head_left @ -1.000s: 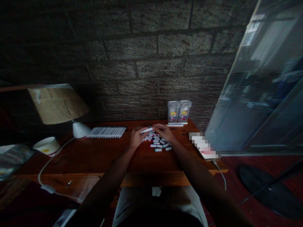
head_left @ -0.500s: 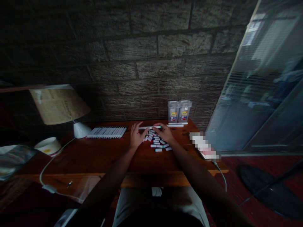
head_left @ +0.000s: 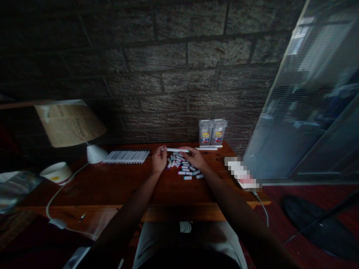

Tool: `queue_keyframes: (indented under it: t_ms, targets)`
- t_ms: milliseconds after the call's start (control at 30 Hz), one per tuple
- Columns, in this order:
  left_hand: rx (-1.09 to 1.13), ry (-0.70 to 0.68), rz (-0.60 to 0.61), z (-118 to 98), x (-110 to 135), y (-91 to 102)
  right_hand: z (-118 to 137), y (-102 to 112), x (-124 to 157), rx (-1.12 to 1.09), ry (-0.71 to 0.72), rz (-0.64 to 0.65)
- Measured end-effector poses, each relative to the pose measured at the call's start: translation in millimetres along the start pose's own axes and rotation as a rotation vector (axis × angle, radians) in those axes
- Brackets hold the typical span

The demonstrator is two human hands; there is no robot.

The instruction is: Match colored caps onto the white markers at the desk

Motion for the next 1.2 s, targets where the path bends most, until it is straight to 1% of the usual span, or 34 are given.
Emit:
queue_keyframes:
  t_ms: [167,300,500,600,700,767,867,1033,1200]
  targets:
    - [0.024,-0.004,-0.057,1,0,0.6,-2,1,0,0.011,-0.087,-0.035]
    - [0.02,-0.037,-0.051,1,-1,0.9,-1,2,2,0.023,-0.137,-0.036]
    - [0.056,-0.078,-0.035,-4,2,-0.6,-2,5,0,0.129,-0.084,-0.103]
    - [0.051,-0.124,-0.031,-6,3,-1.4,-3,7,-3,0.119,-0.08,-0.149]
    - [0.043,-0.151,-0.026,-6,3,-1.6,-4,8,-4,0.105,-0.077,-0.167]
    - [0.036,-0.129,-0.014,-5,3,-1.7,-4,8,-5,0.085,-0.073,-0.176]
    - [0.02,-0.056,0.013,-4,3,-2.2,-6,7,-5,0.047,-0.054,-0.165]
    - [0.03,0.048,0.091,-5,5,-3.8,-8,5,-5,0.037,-0.055,-0.145]
    - [0.061,0.071,0.125,-12,6,-2.8,-8,4,-4,0.012,-0.101,-0.132]
Point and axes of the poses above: each hand's wrist, its own x-axis away from the middle knuckle, its own y-axis out of the back of the hand, z = x × y, the point moved 2 cm from there along -x, towards the middle knuckle, and after that the axes turned 1 degree about y, right-handed, at the moved point
